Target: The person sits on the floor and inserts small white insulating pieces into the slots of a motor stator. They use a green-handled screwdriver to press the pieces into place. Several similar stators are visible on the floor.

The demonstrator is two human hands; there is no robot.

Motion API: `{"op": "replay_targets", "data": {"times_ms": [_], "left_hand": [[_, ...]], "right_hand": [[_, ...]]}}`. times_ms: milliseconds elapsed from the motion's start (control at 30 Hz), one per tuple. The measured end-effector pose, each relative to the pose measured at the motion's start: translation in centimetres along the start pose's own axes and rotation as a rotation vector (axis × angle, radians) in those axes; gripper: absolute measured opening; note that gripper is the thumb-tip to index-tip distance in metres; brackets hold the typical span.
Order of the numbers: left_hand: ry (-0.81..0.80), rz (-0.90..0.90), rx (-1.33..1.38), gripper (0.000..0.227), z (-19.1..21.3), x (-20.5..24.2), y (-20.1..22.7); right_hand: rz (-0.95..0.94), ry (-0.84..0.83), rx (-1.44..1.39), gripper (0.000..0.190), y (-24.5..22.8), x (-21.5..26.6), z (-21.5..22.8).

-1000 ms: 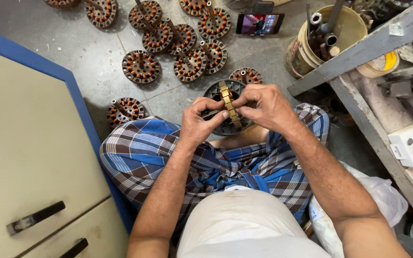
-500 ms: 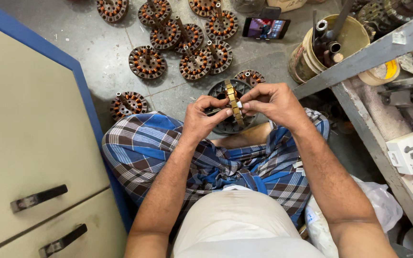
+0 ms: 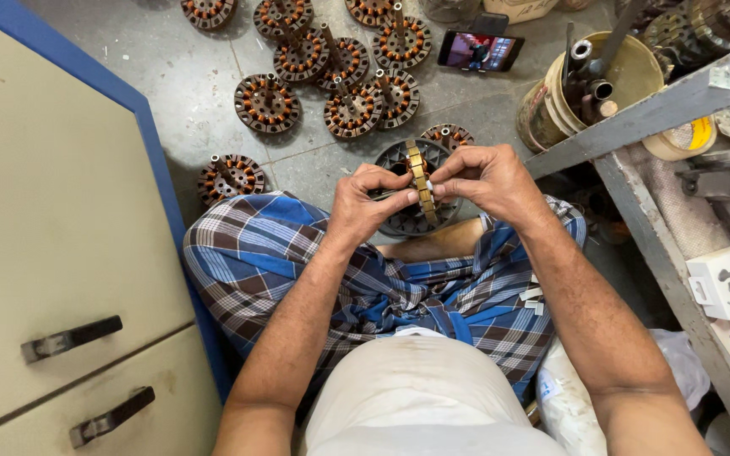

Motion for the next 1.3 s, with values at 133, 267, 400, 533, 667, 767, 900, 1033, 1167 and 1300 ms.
{"op": "replay_targets", "data": {"times_ms": [133,267,400,533,667,767,900,1033,1167,1300], "left_hand": [[-0.004,0.011,-0.005,0.031,0.0,-0.1,-0.1],[-0.011,0.01,-0.003,0.03,0.0,-0.2,-0.1],[-0.006,0.0,0.002,0.029,0.0,-0.3,-0.2],[-0.018,-0.005,0.02,0.027,0.0,-0.4,-0.4],[-0.032,-0.014,0.054,0.026,0.0,-0.4,-0.6],[-0.045,0.002,0.047,0.024,0.1,-0.7,-0.7],[-0.047,0.09,0.052,0.024,0.1,-1.0,-0.8],[-0.06,0.097,0.082,0.022,0.0,-1.1,-0.4],[-0.08,0.114,0.077,0.02,0.0,-1.2,-0.1],[-0.096,0.131,0.137,0.019,0.0,-1.3,0.0]], "right_hand": [[0.002,0.013,0.053,0.011,-0.2,0.0,-0.1],[0.04,0.018,0.104,0.012,-0.6,0.0,-0.2],[0.087,0.019,0.179,0.014,-0.9,0.0,-0.3],[0.028,0.02,0.192,0.013,-0.9,0.0,-0.3],[0.014,0.014,0.198,0.013,-1.1,0.0,-0.4],[0.014,0.012,0.2,0.012,-1.2,0.1,-0.4],[0.017,0.008,0.172,0.013,-1.5,0.1,-0.5],[-0.042,0.02,0.209,0.013,-1.7,0.1,-0.5],[-0.033,0.015,0.246,0.014,-1.9,0.0,-0.4],[-0.033,0.012,0.212,0.014,-1.8,-0.1,-0.4]]}}
Point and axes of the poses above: each hand's wrist, its own x-axis away from the middle knuckle, its own z-axis out of the back of the hand, y = z × x, the point moved 3 cm from there along -x, towards the middle knuckle, and after that the axes turned 5 degrees about x, right-handed, at the moved point
